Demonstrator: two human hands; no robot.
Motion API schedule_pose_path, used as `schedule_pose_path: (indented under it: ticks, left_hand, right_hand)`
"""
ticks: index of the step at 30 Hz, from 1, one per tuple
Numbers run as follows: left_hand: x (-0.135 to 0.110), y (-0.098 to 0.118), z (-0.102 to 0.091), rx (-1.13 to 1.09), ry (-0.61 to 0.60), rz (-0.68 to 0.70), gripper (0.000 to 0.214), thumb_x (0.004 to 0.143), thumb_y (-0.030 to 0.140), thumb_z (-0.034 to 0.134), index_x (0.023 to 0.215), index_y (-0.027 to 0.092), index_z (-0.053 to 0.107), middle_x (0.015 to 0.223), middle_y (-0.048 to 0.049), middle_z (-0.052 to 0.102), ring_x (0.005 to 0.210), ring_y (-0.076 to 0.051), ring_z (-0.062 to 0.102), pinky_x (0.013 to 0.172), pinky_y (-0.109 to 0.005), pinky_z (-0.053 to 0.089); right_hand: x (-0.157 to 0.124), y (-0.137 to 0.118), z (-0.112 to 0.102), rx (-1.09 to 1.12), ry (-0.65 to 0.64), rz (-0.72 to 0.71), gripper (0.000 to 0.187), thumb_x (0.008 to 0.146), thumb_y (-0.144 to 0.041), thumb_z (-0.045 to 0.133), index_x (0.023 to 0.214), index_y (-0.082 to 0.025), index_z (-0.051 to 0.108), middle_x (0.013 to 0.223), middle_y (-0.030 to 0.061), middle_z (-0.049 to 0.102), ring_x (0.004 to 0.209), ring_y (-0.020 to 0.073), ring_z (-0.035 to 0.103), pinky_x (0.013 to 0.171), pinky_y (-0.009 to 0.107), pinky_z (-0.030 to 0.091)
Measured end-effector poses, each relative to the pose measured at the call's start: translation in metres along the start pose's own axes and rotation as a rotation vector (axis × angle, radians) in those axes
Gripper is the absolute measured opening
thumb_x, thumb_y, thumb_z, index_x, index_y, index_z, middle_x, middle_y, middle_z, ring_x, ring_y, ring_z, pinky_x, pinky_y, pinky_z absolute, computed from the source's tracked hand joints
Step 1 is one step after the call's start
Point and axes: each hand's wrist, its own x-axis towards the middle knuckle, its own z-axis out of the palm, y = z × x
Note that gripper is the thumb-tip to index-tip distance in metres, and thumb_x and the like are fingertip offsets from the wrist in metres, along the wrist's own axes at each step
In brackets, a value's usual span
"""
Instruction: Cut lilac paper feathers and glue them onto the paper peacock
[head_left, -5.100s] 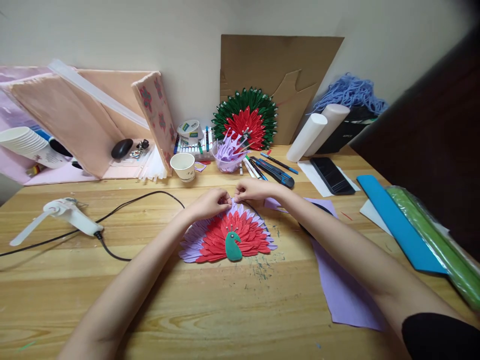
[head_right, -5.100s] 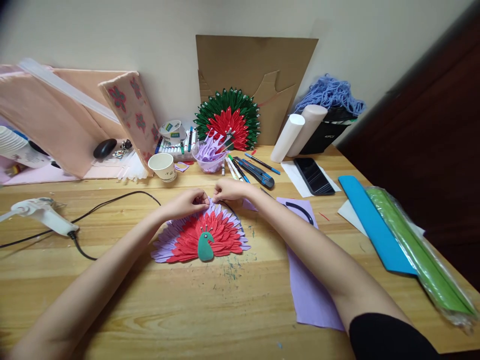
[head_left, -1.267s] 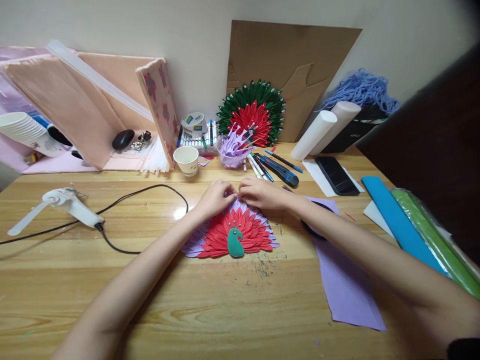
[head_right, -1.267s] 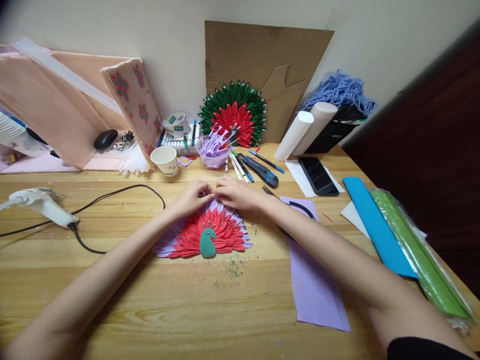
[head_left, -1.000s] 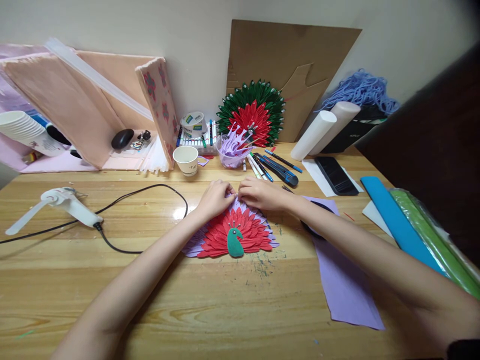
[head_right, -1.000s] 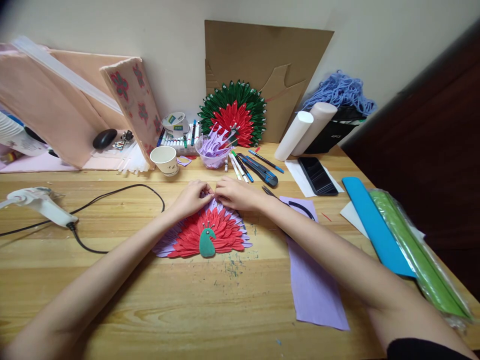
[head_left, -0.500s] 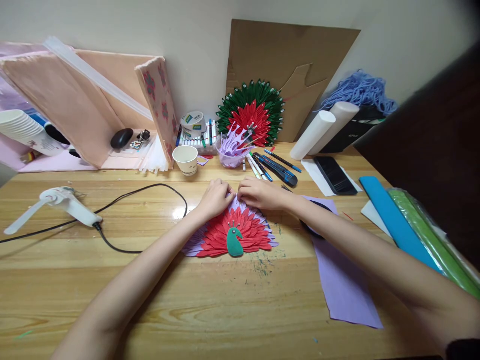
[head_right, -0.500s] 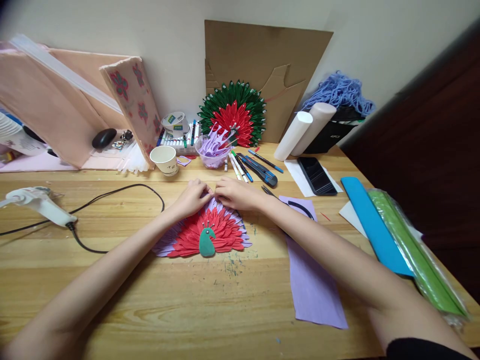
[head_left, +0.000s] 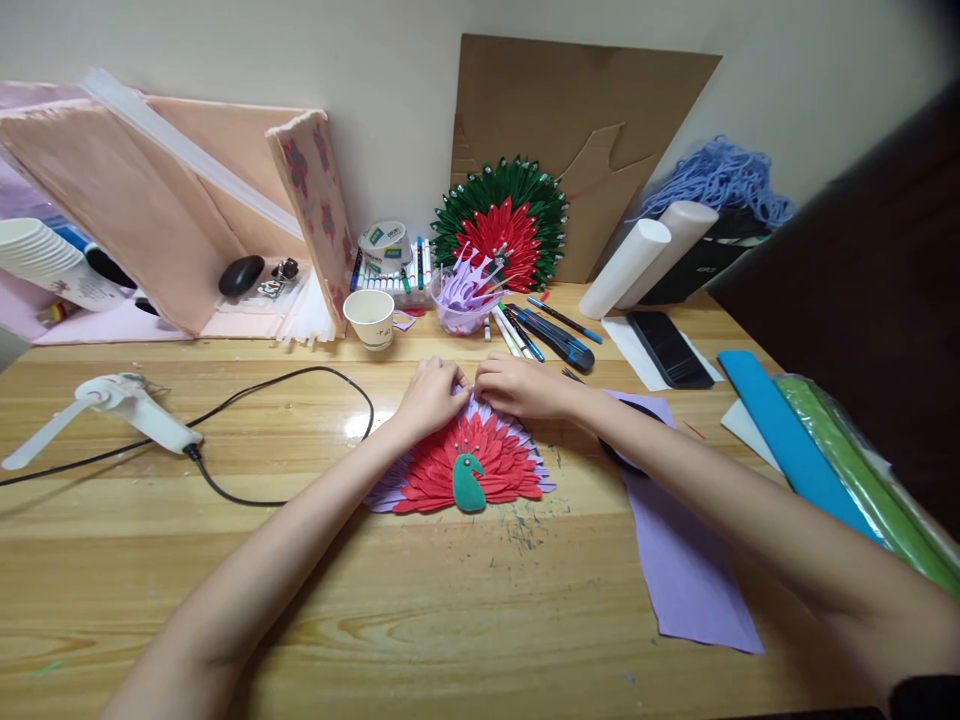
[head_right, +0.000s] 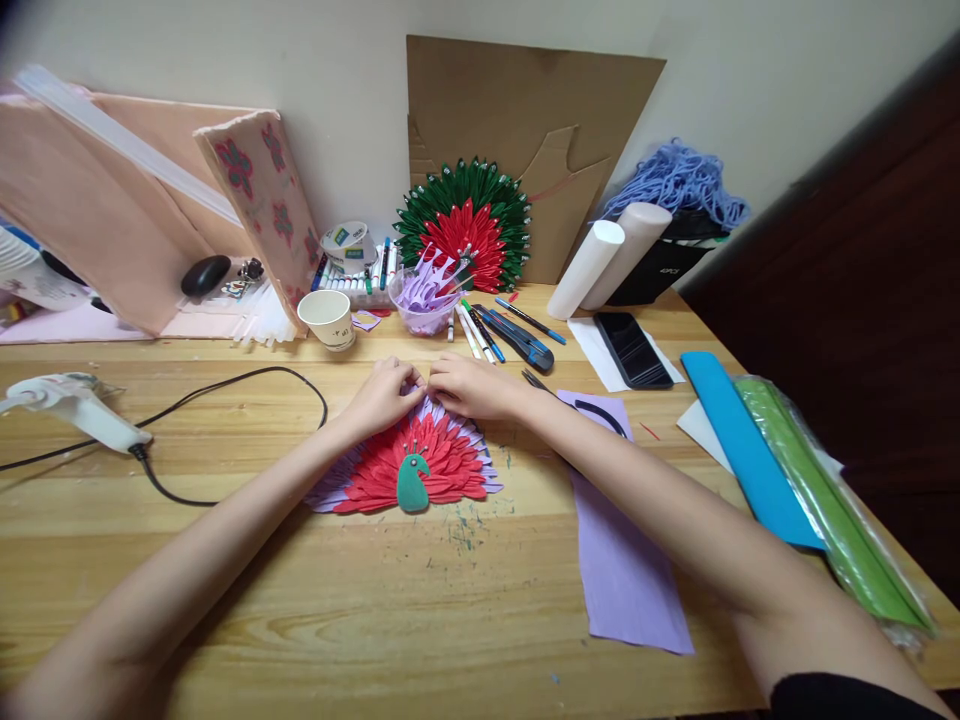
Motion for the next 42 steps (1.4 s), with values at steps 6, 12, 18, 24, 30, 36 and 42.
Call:
schedule_pose_path:
  ticks: [6, 12, 18, 24, 30, 36, 42]
  left_hand:
    - [0.001, 0.001, -0.001, -0.006, 0.0, -0.013, 0.016, 0.077, 0.025, 0.049, 0.079, 0.014, 0.061, 0.084, -0.0101, 0.057, 0.087, -0.023, 0.05, 0.081, -0.036, 0.04]
    - [0.002, -0.002, -0.001, 0.012, -0.004, 0.002, 0.015, 0.077, 0.024, 0.049, 0.076, 0.014, 0.059, 0.083, -0.0093, 0.057, 0.086, -0.022, 0.051, 0.081, -0.033, 0.041]
    - [0.003, -0.005, 0.0, 0.003, 0.009, 0.023, 0.013, 0.076, 0.023, 0.049, 0.076, 0.014, 0.059, 0.082, -0.0092, 0.057, 0.084, -0.022, 0.052, 0.079, -0.033, 0.042]
    - [0.003, -0.006, 0.0, -0.027, 0.024, 0.024, 0.011, 0.075, 0.023, 0.051, 0.075, 0.014, 0.059, 0.08, -0.0083, 0.057, 0.081, -0.021, 0.052, 0.078, -0.032, 0.042]
    - [0.003, -0.006, -0.001, -0.05, 0.024, 0.016, 0.01, 0.074, 0.022, 0.052, 0.075, 0.014, 0.059, 0.079, -0.0076, 0.057, 0.081, -0.021, 0.052, 0.078, -0.033, 0.042]
    - [0.004, -0.007, 0.0, -0.057, 0.033, 0.019, 0.01, 0.073, 0.022, 0.053, 0.075, 0.014, 0.059, 0.079, -0.007, 0.057, 0.08, -0.02, 0.052, 0.078, -0.033, 0.042]
    - [0.004, -0.009, 0.002, -0.053, 0.041, 0.024, 0.01, 0.074, 0.023, 0.054, 0.074, 0.015, 0.06, 0.078, -0.006, 0.056, 0.08, -0.02, 0.052, 0.078, -0.032, 0.042]
  right_hand:
    - [0.0, 0.001, 0.001, 0.016, 0.004, 0.005, 0.013, 0.082, -0.013, 0.047, 0.084, -0.017, 0.06, 0.086, 0.0074, 0.056, 0.084, 0.0186, 0.047, 0.072, 0.031, 0.04]
    - [0.0, 0.001, 0.001, -0.013, 0.004, 0.015, 0.013, 0.083, -0.014, 0.047, 0.084, -0.016, 0.06, 0.083, 0.0072, 0.057, 0.083, 0.0189, 0.047, 0.072, 0.031, 0.04]
    - [0.0, 0.002, 0.003, -0.071, -0.003, 0.004, 0.014, 0.084, -0.016, 0.046, 0.084, -0.016, 0.06, 0.083, 0.0073, 0.056, 0.082, 0.019, 0.047, 0.072, 0.031, 0.04]
    - [-0.001, 0.001, 0.002, -0.082, -0.018, 0.017, 0.014, 0.085, -0.016, 0.046, 0.086, -0.016, 0.059, 0.085, 0.0079, 0.056, 0.083, 0.0188, 0.047, 0.072, 0.03, 0.04]
    - [-0.003, 0.002, 0.003, -0.107, -0.024, 0.007, 0.014, 0.084, -0.016, 0.045, 0.089, -0.016, 0.059, 0.088, 0.0079, 0.056, 0.085, 0.0191, 0.048, 0.072, 0.03, 0.04]
    - [-0.003, 0.002, 0.002, -0.154, -0.036, -0.003, 0.016, 0.084, -0.014, 0.044, 0.089, -0.016, 0.06, 0.089, 0.0078, 0.057, 0.084, 0.0188, 0.048, 0.071, 0.029, 0.039]
    - [-0.004, 0.005, 0.001, -0.132, -0.037, 0.005, 0.018, 0.084, -0.013, 0.044, 0.09, -0.016, 0.06, 0.09, 0.0079, 0.058, 0.085, 0.0188, 0.049, 0.072, 0.029, 0.04]
